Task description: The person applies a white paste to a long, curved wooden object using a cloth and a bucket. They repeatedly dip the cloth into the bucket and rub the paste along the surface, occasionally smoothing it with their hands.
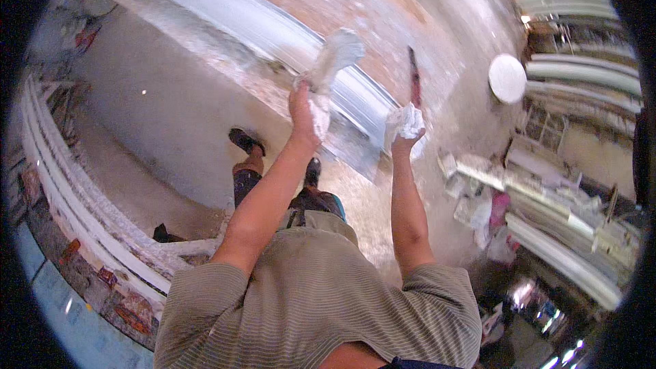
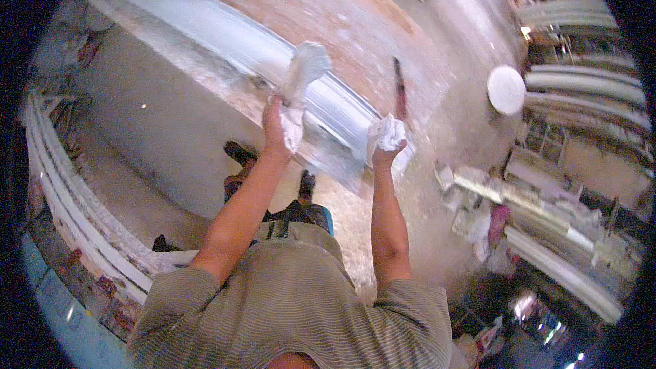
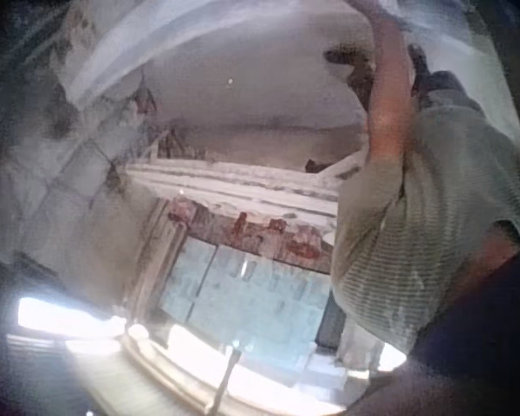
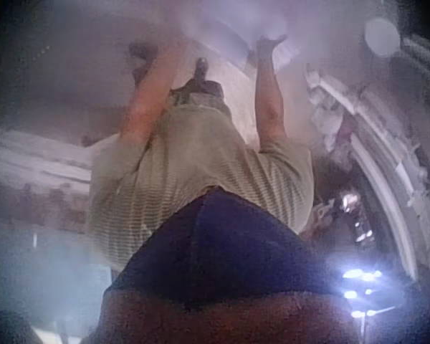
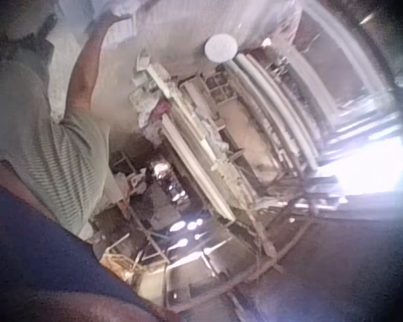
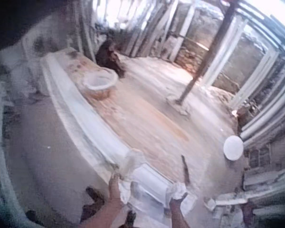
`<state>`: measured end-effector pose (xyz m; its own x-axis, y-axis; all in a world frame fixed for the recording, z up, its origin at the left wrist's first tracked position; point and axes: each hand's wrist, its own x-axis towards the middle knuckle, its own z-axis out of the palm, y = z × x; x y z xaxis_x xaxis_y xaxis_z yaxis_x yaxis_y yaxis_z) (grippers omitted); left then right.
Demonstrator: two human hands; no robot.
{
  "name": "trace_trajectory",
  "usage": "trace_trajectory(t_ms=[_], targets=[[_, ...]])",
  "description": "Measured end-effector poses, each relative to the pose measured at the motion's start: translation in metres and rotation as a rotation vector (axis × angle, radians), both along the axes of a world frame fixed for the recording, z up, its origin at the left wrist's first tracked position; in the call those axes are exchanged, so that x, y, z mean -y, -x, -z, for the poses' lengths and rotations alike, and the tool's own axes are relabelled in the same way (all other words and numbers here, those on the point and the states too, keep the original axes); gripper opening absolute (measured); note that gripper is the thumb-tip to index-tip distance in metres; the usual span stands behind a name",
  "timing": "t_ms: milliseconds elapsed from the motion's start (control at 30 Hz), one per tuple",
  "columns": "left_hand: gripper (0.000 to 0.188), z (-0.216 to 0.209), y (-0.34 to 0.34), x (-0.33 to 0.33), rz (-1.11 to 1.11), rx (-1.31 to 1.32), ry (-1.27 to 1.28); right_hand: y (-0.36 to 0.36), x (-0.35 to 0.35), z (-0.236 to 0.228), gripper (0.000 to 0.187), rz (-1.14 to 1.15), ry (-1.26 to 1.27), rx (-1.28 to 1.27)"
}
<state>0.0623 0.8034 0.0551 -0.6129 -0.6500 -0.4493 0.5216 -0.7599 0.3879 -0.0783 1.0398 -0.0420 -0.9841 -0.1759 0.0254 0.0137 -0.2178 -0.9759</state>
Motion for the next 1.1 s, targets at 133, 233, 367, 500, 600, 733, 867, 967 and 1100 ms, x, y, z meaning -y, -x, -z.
trace_trajectory(t_ms=[133,233,367,500,600,733,867,967,1100], targets=[[0.036,-0.003,-0.069,0.127,-0.189,0.022,0.023,-0.027,0.157,0.005,0.035,-0.039,0.023,-0.032],[0.039,-0.015,-0.114,0.204,-0.263,0.013,0.074,-0.043,0.276,-0.007,0.033,-0.146,-0.057,-0.079],[0.041,-0.038,-0.156,0.296,-0.352,0.065,0.057,-0.055,0.426,-0.025,0.022,-0.240,-0.179,-0.240],[0.041,-0.054,-0.191,0.384,-0.366,0.072,0.094,-0.065,0.556,-0.015,0.018,-0.270,-0.208,-0.420],[0.040,-0.050,-0.209,0.452,-0.377,0.145,0.075,-0.085,0.642,-0.037,0.020,-0.269,-0.304,-0.429],[0.038,-0.030,-0.221,0.554,-0.414,0.127,0.069,-0.090,0.752,-0.021,0.021,-0.222,-0.111,-0.401],[0.038,-0.026,-0.231,0.658,-0.375,0.135,0.098,-0.084,0.843,0.017,0.024,-0.287,-0.296,-0.398],[0.040,0.006,-0.259,0.724,-0.385,0.092,0.143,-0.116,0.913,-0.034,0.028,-0.411,-0.112,-0.291],[0.037,-0.002,-0.260,0.815,-0.537,0.073,0.104,-0.123,1.001,-0.031,0.034,-0.492,-0.292,-0.276]])
